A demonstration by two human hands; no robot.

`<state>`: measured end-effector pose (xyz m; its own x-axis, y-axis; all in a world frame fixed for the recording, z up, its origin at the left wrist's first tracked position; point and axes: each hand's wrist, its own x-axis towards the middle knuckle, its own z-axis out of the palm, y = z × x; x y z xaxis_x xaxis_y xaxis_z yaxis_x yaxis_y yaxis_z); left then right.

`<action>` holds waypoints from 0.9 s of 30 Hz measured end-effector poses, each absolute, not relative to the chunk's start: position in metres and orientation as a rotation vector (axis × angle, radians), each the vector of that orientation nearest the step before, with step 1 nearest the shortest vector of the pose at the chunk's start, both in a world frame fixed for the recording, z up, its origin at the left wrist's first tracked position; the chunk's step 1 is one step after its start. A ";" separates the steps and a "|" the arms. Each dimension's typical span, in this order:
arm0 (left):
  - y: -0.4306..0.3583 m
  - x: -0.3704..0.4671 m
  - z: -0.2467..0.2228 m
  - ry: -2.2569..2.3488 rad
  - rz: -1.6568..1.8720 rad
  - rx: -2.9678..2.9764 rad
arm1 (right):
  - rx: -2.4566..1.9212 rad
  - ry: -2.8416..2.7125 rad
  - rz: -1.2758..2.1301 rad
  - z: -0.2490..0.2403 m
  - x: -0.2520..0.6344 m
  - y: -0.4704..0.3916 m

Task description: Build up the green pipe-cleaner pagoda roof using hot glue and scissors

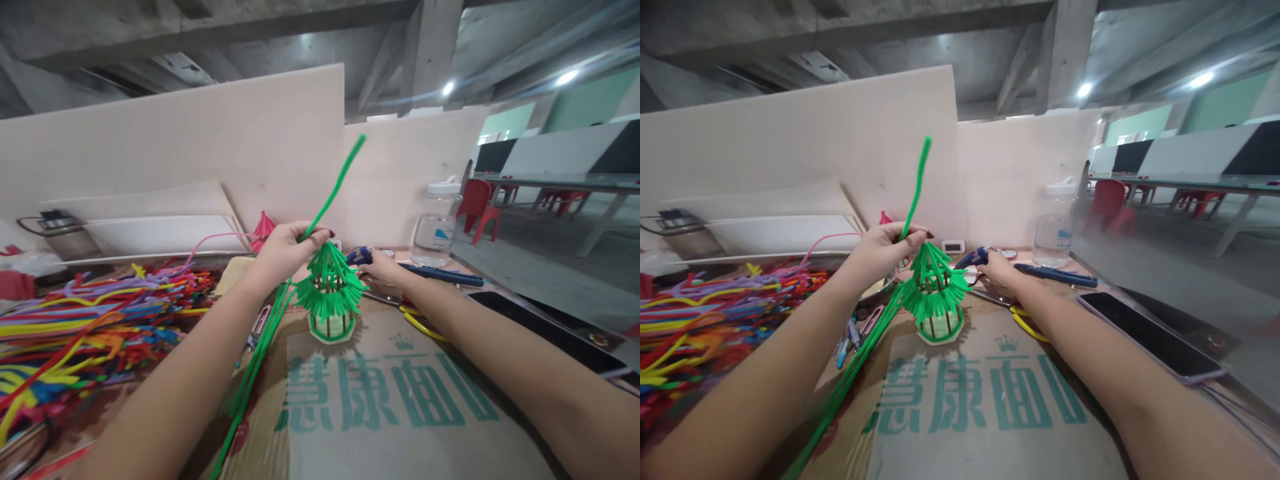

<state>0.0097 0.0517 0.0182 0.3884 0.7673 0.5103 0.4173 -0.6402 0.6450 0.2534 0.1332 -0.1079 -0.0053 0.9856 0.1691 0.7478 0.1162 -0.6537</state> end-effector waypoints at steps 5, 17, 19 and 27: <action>0.043 0.001 0.023 1.048 1.215 2.179 | -1.699 -1.778 0.431 -0.096 0.252 0.124; 0.033 -0.010 0.036 1.026 1.098 2.270 | -1.273 -1.623 0.414 -0.036 0.260 0.004; 0.033 -0.010 0.034 1.014 1.067 2.304 | -1.166 -1.593 0.456 -0.034 0.260 -0.005; 0.039 -0.015 0.031 1.149 1.045 2.321 | -1.141 -1.320 0.767 -0.049 0.267 0.025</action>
